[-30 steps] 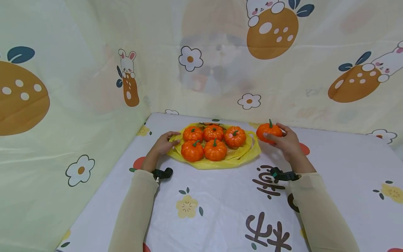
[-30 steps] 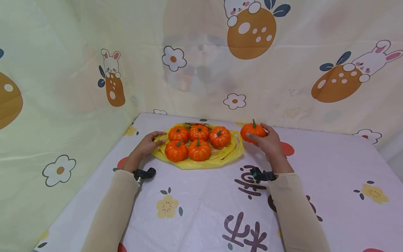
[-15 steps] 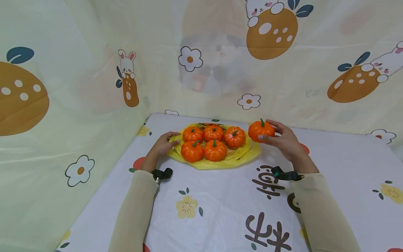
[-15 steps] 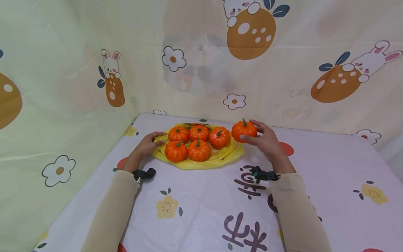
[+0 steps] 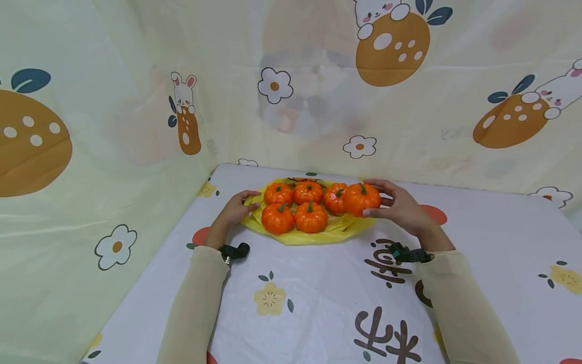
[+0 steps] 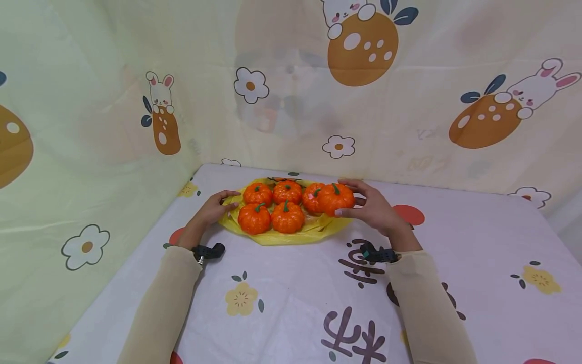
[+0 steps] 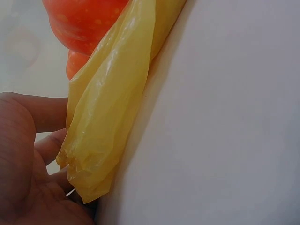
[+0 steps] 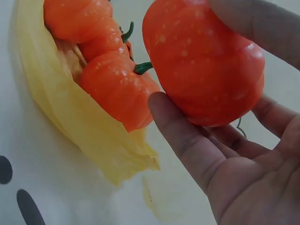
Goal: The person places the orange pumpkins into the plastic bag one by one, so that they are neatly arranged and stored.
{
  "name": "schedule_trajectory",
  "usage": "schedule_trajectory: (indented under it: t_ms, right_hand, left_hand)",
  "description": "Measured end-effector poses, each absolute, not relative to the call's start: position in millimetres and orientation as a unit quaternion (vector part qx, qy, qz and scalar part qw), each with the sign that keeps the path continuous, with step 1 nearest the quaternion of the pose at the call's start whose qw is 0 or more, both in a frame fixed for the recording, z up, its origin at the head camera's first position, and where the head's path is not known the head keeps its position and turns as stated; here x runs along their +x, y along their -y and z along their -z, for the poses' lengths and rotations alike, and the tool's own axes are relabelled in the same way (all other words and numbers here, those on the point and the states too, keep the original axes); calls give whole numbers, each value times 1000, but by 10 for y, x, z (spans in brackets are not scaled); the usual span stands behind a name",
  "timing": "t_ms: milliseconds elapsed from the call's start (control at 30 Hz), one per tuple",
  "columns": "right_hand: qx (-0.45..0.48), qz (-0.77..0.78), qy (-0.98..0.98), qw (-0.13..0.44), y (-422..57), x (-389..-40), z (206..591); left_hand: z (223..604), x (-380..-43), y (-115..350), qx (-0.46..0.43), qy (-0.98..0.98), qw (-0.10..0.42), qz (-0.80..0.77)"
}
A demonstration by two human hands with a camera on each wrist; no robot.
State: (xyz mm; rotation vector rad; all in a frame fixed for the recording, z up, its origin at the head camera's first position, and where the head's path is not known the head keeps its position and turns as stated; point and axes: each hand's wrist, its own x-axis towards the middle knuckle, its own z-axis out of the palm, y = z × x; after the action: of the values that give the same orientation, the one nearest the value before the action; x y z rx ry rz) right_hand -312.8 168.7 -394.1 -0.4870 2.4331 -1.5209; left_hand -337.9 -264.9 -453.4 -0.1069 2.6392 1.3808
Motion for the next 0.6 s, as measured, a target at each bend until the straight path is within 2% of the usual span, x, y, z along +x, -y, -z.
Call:
schedule_trajectory:
  t_ms: [600]
  right_hand:
    - [-222,485,-828,175,-1594,-3129,4085]
  left_hand:
    - [4536,-3383,2648,-35,-879,82,-469]
